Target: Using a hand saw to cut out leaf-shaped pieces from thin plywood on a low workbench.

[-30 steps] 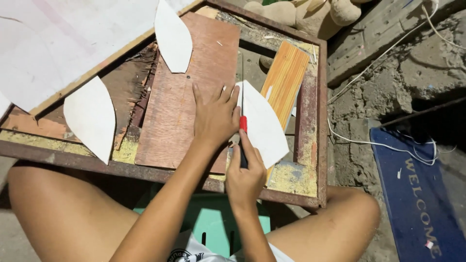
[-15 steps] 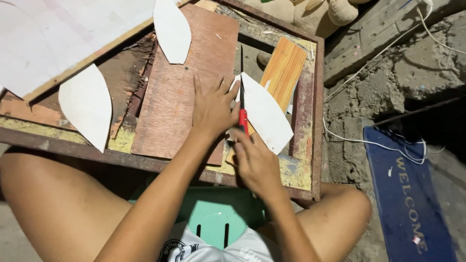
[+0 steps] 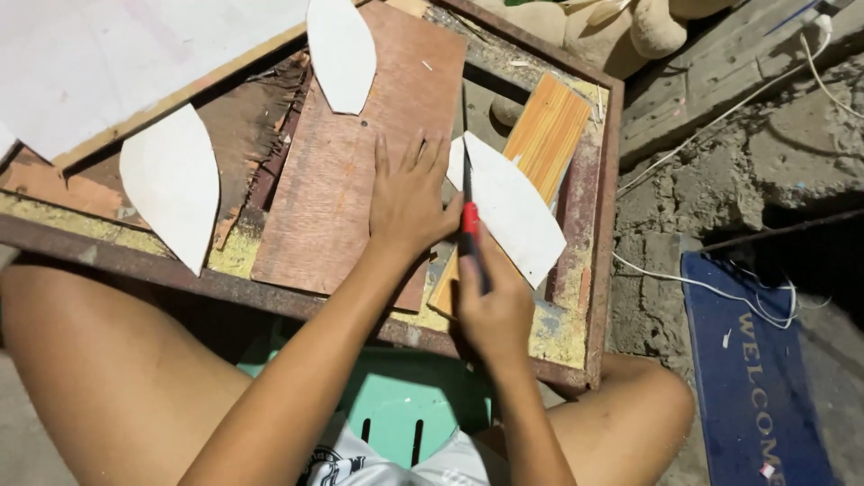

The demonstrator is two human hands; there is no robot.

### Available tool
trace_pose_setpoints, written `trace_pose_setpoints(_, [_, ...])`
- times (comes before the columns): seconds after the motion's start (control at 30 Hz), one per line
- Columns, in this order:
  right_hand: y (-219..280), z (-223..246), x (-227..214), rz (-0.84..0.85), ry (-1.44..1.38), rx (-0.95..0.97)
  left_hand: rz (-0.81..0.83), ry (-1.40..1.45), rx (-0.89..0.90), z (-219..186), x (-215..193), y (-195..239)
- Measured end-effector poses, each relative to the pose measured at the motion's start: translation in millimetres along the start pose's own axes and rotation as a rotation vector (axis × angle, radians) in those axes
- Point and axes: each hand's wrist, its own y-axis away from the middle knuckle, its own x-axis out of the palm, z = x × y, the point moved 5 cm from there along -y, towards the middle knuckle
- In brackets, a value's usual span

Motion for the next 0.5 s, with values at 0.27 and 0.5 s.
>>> trace_pose_setpoints(0.27, [-28.0, 33.8, -37.6, 0.166, -0.29, 0.183, 0.146, 0.025, -0.069, 0.5, 0.5, -4.7])
trace_pose_setpoints(0.5, [-54.5, 5.4, -49.4, 0.357, -0.251, 0.367, 0.117, 0.037, -0.091, -4.6, 0.1, -2.4])
